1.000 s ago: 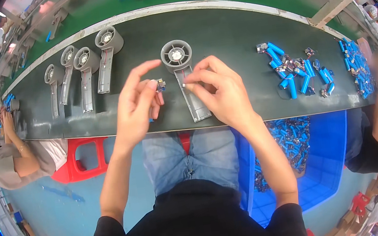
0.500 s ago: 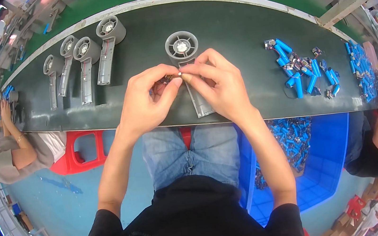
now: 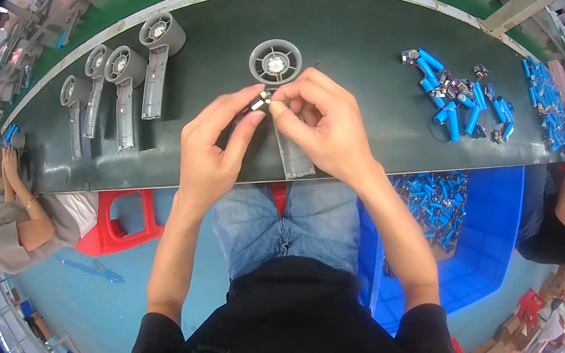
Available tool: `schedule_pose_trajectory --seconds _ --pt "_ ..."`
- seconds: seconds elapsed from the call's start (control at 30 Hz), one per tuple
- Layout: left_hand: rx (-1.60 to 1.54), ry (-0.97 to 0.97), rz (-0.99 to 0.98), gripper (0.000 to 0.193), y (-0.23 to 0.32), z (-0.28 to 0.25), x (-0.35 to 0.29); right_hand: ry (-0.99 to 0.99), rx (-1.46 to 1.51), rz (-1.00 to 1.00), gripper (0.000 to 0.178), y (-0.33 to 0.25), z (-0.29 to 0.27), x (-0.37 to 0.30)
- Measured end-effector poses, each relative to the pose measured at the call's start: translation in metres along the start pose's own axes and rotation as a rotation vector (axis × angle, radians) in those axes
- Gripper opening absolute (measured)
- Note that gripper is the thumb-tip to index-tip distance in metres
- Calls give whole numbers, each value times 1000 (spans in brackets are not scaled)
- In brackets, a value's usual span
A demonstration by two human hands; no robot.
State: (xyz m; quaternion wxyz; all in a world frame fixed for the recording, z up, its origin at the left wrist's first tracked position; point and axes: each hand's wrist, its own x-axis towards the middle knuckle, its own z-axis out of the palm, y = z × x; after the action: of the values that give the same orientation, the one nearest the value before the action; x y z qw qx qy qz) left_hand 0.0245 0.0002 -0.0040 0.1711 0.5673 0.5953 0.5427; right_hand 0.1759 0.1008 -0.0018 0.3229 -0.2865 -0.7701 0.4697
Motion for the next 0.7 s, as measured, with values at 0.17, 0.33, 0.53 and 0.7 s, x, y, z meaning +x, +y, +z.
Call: schedule_pose_trajectory --seconds 0.17,0.33,0.53,0.7 --pt "-82 -47 46 31 -5 -4 -1 -8 98 13 6 3 3 -1" --pt "-343 -139 -27 36 -20 -12 -3 -63 184 55 5 4 -2 -1" --pt "-400 -174 -46 35 -24 -19 2 -88 188 73 6 3 -5 2" --pt "-108 -267 96 36 -18 -28 11 -87 8 15 9 -2 -9 4"
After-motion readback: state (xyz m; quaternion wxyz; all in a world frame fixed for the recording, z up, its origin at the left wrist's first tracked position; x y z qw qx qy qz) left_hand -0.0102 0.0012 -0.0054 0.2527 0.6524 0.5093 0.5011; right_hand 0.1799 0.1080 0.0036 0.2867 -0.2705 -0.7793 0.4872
